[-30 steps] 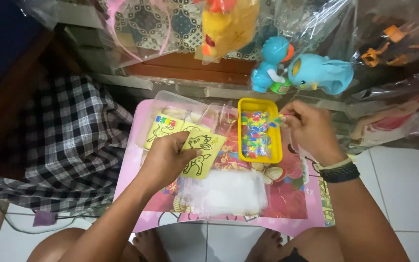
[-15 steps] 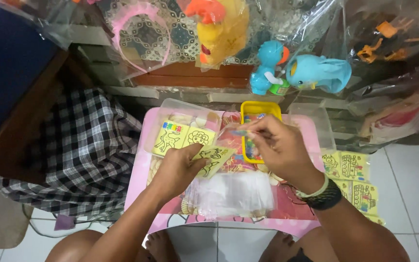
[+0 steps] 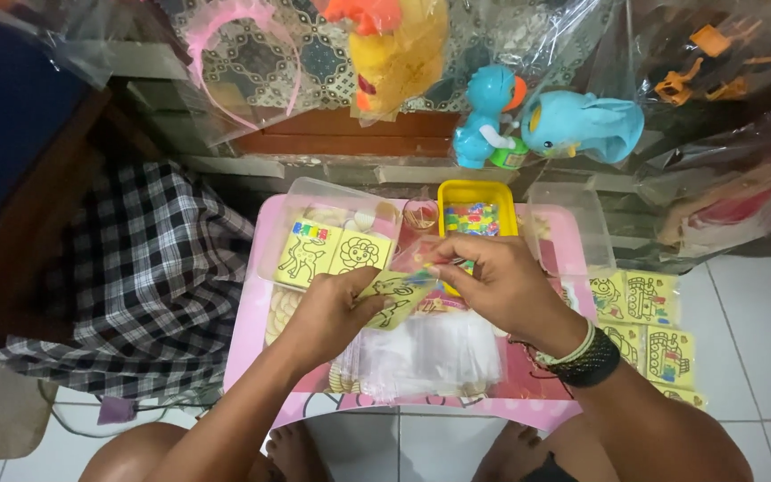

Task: Preparing sand art kits by placing paper templates into small plastic bags on a low table.

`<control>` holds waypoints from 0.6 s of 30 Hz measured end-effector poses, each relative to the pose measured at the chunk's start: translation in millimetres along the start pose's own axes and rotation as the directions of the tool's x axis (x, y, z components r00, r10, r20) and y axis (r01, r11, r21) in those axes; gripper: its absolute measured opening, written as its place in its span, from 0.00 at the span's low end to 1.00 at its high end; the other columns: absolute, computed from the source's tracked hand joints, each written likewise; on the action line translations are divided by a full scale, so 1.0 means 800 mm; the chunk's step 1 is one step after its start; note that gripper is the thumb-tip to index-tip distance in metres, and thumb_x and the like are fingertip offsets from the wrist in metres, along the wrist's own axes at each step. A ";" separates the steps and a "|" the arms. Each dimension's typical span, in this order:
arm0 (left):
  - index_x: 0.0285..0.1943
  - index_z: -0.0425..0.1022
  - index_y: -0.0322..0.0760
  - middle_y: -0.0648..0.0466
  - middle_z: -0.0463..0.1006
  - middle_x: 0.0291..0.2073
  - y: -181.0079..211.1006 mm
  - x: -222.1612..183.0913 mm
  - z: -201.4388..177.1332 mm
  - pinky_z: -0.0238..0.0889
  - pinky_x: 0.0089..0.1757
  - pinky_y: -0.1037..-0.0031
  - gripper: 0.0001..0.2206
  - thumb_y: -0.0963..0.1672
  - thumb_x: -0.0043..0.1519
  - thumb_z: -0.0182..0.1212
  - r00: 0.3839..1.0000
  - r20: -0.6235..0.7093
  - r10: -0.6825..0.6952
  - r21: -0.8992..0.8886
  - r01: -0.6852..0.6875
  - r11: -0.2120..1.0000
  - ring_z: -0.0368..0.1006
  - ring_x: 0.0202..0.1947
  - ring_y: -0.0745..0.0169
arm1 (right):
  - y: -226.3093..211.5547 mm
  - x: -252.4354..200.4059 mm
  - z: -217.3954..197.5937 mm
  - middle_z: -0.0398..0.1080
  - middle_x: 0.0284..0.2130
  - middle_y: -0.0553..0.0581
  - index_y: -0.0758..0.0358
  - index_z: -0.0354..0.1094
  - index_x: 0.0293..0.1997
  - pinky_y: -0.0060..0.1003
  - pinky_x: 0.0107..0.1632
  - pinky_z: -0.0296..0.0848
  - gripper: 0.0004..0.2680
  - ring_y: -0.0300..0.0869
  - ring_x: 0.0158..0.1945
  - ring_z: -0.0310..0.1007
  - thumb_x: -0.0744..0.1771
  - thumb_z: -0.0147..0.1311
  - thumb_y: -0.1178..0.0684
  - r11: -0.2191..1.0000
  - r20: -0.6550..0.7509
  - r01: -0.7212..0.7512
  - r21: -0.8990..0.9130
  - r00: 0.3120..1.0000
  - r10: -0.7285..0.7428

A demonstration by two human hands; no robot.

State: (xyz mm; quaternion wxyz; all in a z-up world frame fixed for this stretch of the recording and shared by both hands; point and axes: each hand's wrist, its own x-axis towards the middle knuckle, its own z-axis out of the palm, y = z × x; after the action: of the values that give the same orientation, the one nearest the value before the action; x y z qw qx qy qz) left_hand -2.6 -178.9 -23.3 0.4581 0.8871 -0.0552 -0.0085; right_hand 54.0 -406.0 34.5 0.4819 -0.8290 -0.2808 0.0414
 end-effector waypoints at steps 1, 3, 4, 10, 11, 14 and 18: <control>0.40 0.79 0.42 0.45 0.81 0.22 -0.001 0.000 0.001 0.70 0.32 0.63 0.05 0.42 0.56 0.68 1.000 0.000 -0.001 -0.001 0.001 1.000 0.79 0.27 0.40 | 0.000 0.000 -0.001 0.83 0.32 0.57 0.62 0.78 0.35 0.26 0.21 0.62 0.03 0.31 0.18 0.59 0.64 0.60 0.64 1.000 0.001 -0.001 0.000 1.000 0.001; 0.36 0.79 0.43 0.48 0.78 0.17 -0.005 0.001 0.002 0.66 0.30 0.66 0.04 0.43 0.56 0.69 1.000 0.025 -0.009 -0.057 0.011 0.998 0.72 0.20 0.49 | -0.002 0.001 -0.001 0.81 0.27 0.57 0.63 0.79 0.40 0.26 0.20 0.64 0.04 0.34 0.18 0.65 0.64 0.61 0.63 1.000 0.022 0.001 0.021 1.000 -0.001; 0.36 0.79 0.43 0.48 0.78 0.17 -0.006 0.000 0.002 0.66 0.30 0.66 0.04 0.43 0.56 0.69 1.000 0.025 -0.010 -0.057 0.012 0.998 0.72 0.20 0.49 | -0.005 0.001 -0.003 0.81 0.27 0.57 0.63 0.79 0.40 0.26 0.20 0.64 0.04 0.34 0.18 0.65 0.64 0.61 0.63 1.000 0.023 0.001 0.021 1.000 -0.001; 0.32 0.77 0.39 0.49 0.74 0.14 -0.003 -0.001 -0.001 0.62 0.29 0.67 0.05 0.42 0.56 0.70 0.999 0.031 -0.011 -0.148 0.015 0.989 0.64 0.20 0.61 | -0.009 0.002 -0.007 0.81 0.28 0.57 0.61 0.80 0.43 0.28 0.20 0.63 0.06 0.35 0.21 0.65 0.65 0.61 0.60 1.000 0.006 -0.005 0.013 1.000 0.005; 0.31 0.76 0.39 0.50 0.74 0.14 -0.003 -0.001 -0.001 0.61 0.29 0.68 0.05 0.41 0.56 0.70 0.999 0.033 -0.014 -0.174 0.020 0.984 0.63 0.20 0.63 | -0.009 0.002 -0.007 0.81 0.28 0.58 0.61 0.80 0.42 0.29 0.20 0.64 0.06 0.36 0.20 0.65 0.63 0.63 0.61 1.000 0.012 0.009 0.006 1.000 -0.009; 0.29 0.74 0.37 0.53 0.69 0.13 0.007 -0.003 0.000 0.59 0.28 0.70 0.08 0.41 0.55 0.72 0.999 0.031 -0.005 -0.212 0.011 0.977 0.61 0.19 0.64 | -0.004 0.003 -0.004 0.80 0.26 0.56 0.60 0.81 0.39 0.29 0.20 0.63 0.06 0.36 0.18 0.63 0.63 0.62 0.62 0.998 0.022 0.067 -0.019 0.998 -0.066; 0.30 0.76 0.36 0.57 0.72 0.12 0.019 -0.004 0.003 0.59 0.29 0.75 0.06 0.40 0.56 0.71 0.997 0.076 -0.009 -0.363 0.036 0.931 0.61 0.18 0.67 | 0.000 0.005 0.004 0.78 0.24 0.54 0.59 0.81 0.36 0.29 0.23 0.64 0.06 0.37 0.18 0.64 0.64 0.60 0.64 0.986 0.023 0.159 -0.053 0.987 -0.158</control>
State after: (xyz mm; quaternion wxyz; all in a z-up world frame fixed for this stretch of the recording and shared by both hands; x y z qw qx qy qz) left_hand -7.2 -189.3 -12.4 0.6122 0.7865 -0.0591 -0.0561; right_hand 55.7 -401.4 33.8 0.4582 -0.8165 -0.3514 0.0030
